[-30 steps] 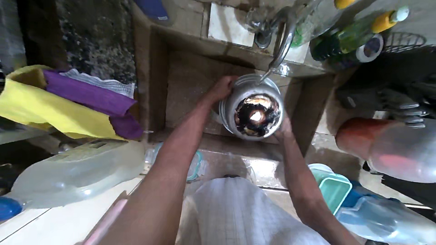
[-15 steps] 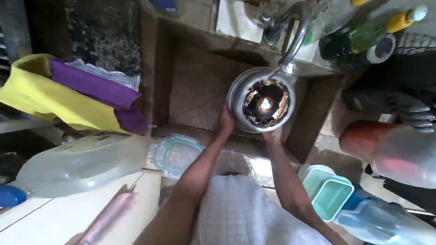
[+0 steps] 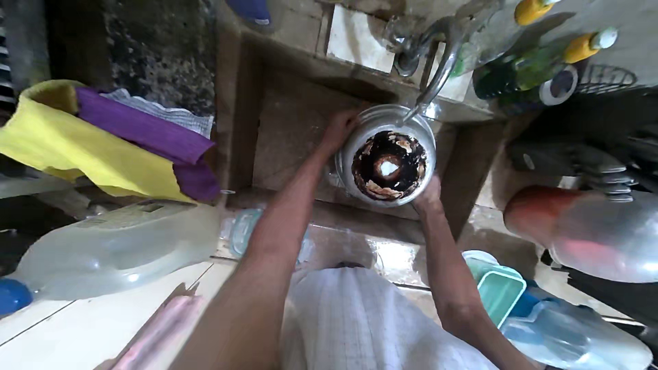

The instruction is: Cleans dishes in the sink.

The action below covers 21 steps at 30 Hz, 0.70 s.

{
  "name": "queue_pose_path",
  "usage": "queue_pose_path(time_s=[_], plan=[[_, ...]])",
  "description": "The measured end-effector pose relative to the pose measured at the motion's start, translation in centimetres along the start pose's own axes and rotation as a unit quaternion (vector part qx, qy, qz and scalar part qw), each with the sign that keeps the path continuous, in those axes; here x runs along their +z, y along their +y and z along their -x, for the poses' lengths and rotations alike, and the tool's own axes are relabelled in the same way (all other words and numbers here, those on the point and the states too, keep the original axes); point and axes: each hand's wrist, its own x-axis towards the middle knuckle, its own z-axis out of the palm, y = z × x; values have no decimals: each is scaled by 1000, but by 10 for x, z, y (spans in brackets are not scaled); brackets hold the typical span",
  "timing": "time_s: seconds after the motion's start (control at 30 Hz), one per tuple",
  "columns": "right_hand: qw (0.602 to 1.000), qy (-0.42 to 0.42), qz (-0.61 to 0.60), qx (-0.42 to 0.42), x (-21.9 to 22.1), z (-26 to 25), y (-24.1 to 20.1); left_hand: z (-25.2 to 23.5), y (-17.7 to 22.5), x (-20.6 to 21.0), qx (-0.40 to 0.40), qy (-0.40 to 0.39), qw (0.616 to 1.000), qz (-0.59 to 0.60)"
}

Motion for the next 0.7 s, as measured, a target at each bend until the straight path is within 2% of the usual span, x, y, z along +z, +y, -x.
queue_pose_path(time_s=[0.1,0.17,0.2,0.3,0.37,0.43,0.5,0.53,0.6,0.63,0.7], plan=[[989,47,-137,18,16,16,30,76,-10,74,-191,165,960,119],[970,20,-242,16,30,25,43,106,0,115,-261,203,933,143],[959,-4,-282,7,32,22,49,108,2,122,-267,213,926,159],[963,-17,-270,-1,21,10,49,90,-5,92,-220,182,943,173],[973,-44,-229,-2,3,-3,38,62,-9,49,-158,86,975,134],[989,-59,-134,-1,-12,-9,21,30,-3,15,-82,-28,993,74],[999,-49,14,15,-19,-8,1,-2,17,-7,7,-118,993,19],[997,-47,50,23,-21,-4,-7,-14,25,-8,52,-138,989,12],[999,-35,29,12,-21,1,-13,-26,32,-10,119,-113,986,27],[1000,-18,-4,12,-21,3,-12,-25,31,-7,119,-81,988,53],[993,6,-116,31,-26,8,1,0,19,13,36,-19,994,105]])
